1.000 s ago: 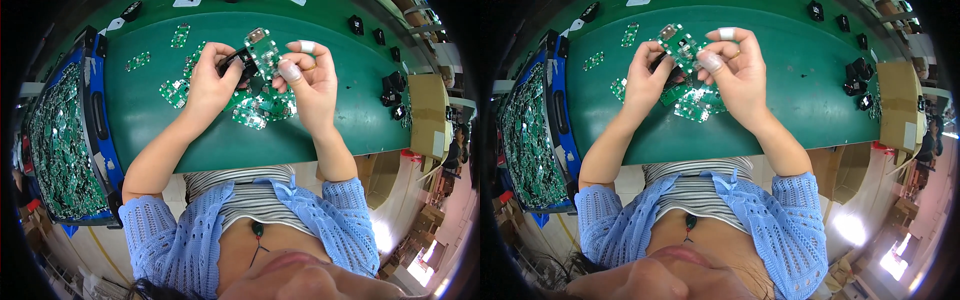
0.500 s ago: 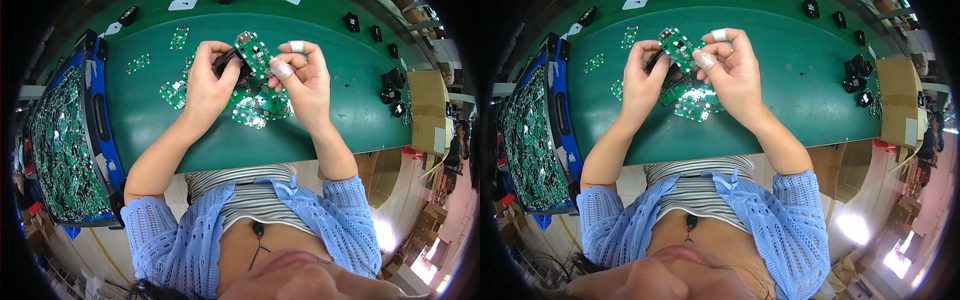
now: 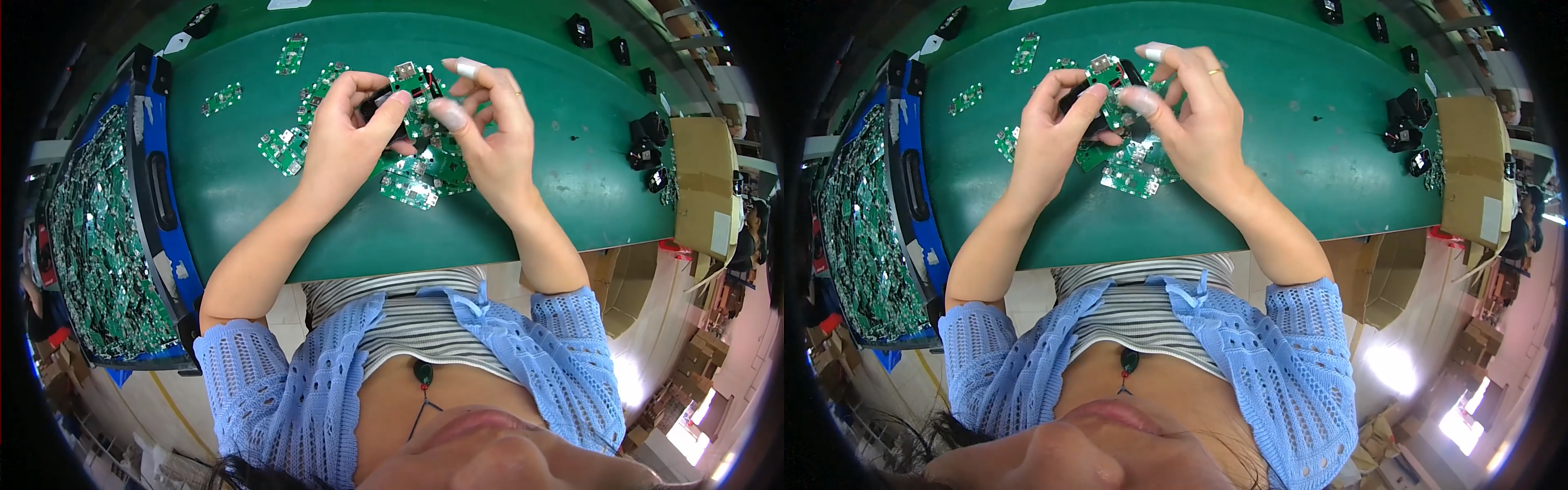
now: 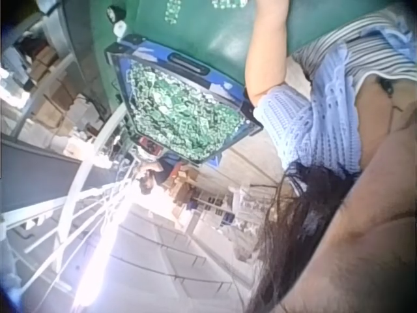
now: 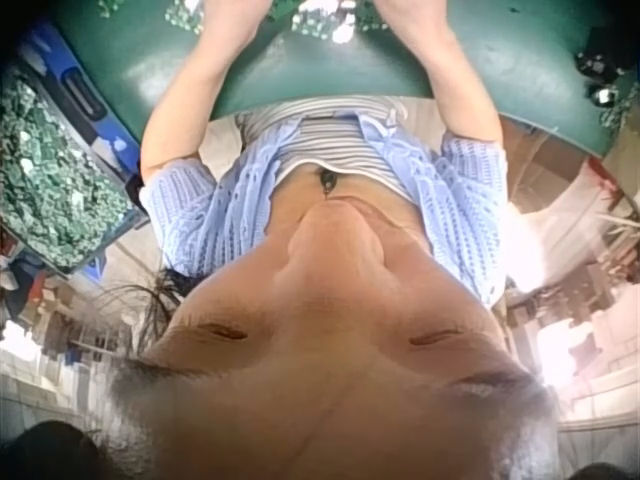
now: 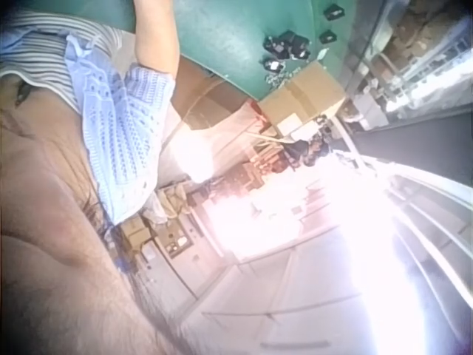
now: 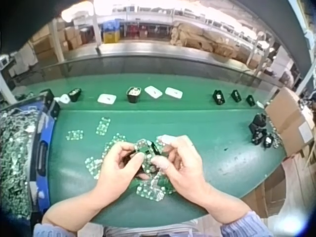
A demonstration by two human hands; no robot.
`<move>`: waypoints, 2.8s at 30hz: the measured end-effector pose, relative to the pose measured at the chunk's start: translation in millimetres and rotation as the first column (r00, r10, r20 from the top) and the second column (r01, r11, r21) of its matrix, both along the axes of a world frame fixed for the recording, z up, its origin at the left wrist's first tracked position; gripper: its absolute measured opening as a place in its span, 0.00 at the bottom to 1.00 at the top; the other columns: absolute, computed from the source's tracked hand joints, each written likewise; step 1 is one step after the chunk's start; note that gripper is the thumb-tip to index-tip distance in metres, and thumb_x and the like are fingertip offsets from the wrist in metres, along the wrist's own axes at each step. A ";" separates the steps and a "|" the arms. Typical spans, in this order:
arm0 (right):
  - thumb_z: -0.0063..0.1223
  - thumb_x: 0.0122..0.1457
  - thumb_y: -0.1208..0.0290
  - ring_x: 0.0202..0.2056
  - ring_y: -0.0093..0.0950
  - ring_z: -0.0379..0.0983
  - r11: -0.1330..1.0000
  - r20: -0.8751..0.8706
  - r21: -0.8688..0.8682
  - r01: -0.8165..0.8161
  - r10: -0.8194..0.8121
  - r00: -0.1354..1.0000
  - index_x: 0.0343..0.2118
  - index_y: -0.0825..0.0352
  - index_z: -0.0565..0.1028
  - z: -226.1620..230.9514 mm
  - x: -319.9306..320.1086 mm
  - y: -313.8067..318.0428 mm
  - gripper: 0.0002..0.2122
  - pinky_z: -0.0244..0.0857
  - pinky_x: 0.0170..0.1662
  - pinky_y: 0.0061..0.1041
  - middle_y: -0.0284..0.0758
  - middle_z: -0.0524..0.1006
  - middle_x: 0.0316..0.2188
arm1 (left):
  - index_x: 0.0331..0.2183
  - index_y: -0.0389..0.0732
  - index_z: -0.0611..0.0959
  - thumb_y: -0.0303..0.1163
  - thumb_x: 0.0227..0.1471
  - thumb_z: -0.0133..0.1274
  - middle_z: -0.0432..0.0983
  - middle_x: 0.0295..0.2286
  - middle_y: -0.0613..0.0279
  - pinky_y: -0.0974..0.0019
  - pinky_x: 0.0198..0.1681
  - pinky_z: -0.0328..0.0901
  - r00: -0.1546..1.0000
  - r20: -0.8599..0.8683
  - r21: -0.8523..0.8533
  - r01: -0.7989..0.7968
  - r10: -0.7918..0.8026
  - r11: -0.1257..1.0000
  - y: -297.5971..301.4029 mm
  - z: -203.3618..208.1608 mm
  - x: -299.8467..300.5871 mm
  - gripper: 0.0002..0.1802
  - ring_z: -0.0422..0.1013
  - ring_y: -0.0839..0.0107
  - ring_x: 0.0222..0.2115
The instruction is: The person assembles electronic components by hand, inserting small green circuit boards into black plastic housings.
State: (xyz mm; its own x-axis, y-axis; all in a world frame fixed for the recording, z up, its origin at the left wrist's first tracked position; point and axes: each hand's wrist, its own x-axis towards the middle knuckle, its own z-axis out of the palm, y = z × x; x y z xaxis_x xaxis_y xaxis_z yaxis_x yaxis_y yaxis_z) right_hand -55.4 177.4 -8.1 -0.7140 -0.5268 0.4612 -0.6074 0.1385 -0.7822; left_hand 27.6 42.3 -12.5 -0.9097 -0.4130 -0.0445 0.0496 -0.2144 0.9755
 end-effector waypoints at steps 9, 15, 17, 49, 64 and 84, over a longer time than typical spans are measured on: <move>0.57 0.46 0.80 0.21 0.21 0.68 0.998 -0.140 -0.032 -0.049 0.044 0.989 0.27 0.69 0.73 3.3 -0.3 -3.0 0.05 0.61 0.19 0.19 0.33 0.71 0.26 | 0.38 0.37 0.76 0.28 0.49 0.51 0.71 0.29 0.63 0.76 0.19 0.66 0.998 -0.039 -0.262 -0.063 0.055 0.963 2.4 -2.3 0.0 0.12 0.67 0.82 0.20; 0.56 0.45 0.80 0.22 0.29 0.69 0.994 -0.360 0.026 -0.110 0.112 0.926 0.27 0.68 0.70 0.7 -7.3 0.4 0.07 0.63 0.22 0.24 0.35 0.70 0.26 | 0.31 0.45 0.81 0.21 0.42 0.55 0.69 0.35 0.61 0.75 0.20 0.64 0.930 -0.353 -0.720 -0.340 0.103 0.604 2.3 5.7 1.7 0.10 0.68 0.79 0.19; 0.56 0.45 0.80 0.23 0.31 0.69 0.992 -0.363 0.034 -0.123 0.127 0.923 0.27 0.68 0.70 1.6 -7.1 1.4 0.07 0.64 0.23 0.25 0.36 0.69 0.26 | 0.31 0.46 0.81 0.22 0.42 0.55 0.69 0.34 0.61 0.75 0.20 0.65 0.931 -0.355 -0.747 -0.340 0.089 0.572 1.7 5.9 3.3 0.10 0.69 0.78 0.20; 0.57 0.40 0.84 0.23 0.30 0.71 0.992 -0.307 0.016 -0.124 0.123 0.944 0.26 0.69 0.71 -8.2 -12.5 -0.1 0.09 0.65 0.22 0.24 0.37 0.72 0.24 | 0.42 0.38 0.73 0.20 0.47 0.51 0.64 0.36 0.64 0.80 0.26 0.71 0.996 -0.019 -0.183 -0.087 0.085 0.979 3.8 4.0 -1.7 0.17 0.67 0.82 0.27; 0.57 0.42 0.83 0.21 0.30 0.71 0.994 -0.401 -0.035 -0.108 0.085 0.912 0.27 0.69 0.70 -8.5 -5.2 -4.4 0.09 0.66 0.22 0.23 0.36 0.72 0.24 | 0.40 0.41 0.76 0.22 0.42 0.55 0.67 0.36 0.62 0.78 0.24 0.65 0.982 -0.130 -0.564 -0.188 0.138 0.804 0.9 7.2 10.3 0.18 0.67 0.78 0.27; 0.57 0.42 0.81 0.22 0.30 0.71 0.994 -0.460 0.022 -0.109 0.107 0.882 0.28 0.68 0.70 -8.2 -6.0 -0.7 0.09 0.65 0.22 0.24 0.36 0.72 0.24 | 0.39 0.40 0.76 0.22 0.41 0.55 0.68 0.34 0.62 0.75 0.23 0.64 0.980 -0.150 -0.622 -0.196 0.131 0.758 3.9 7.8 9.7 0.17 0.68 0.76 0.25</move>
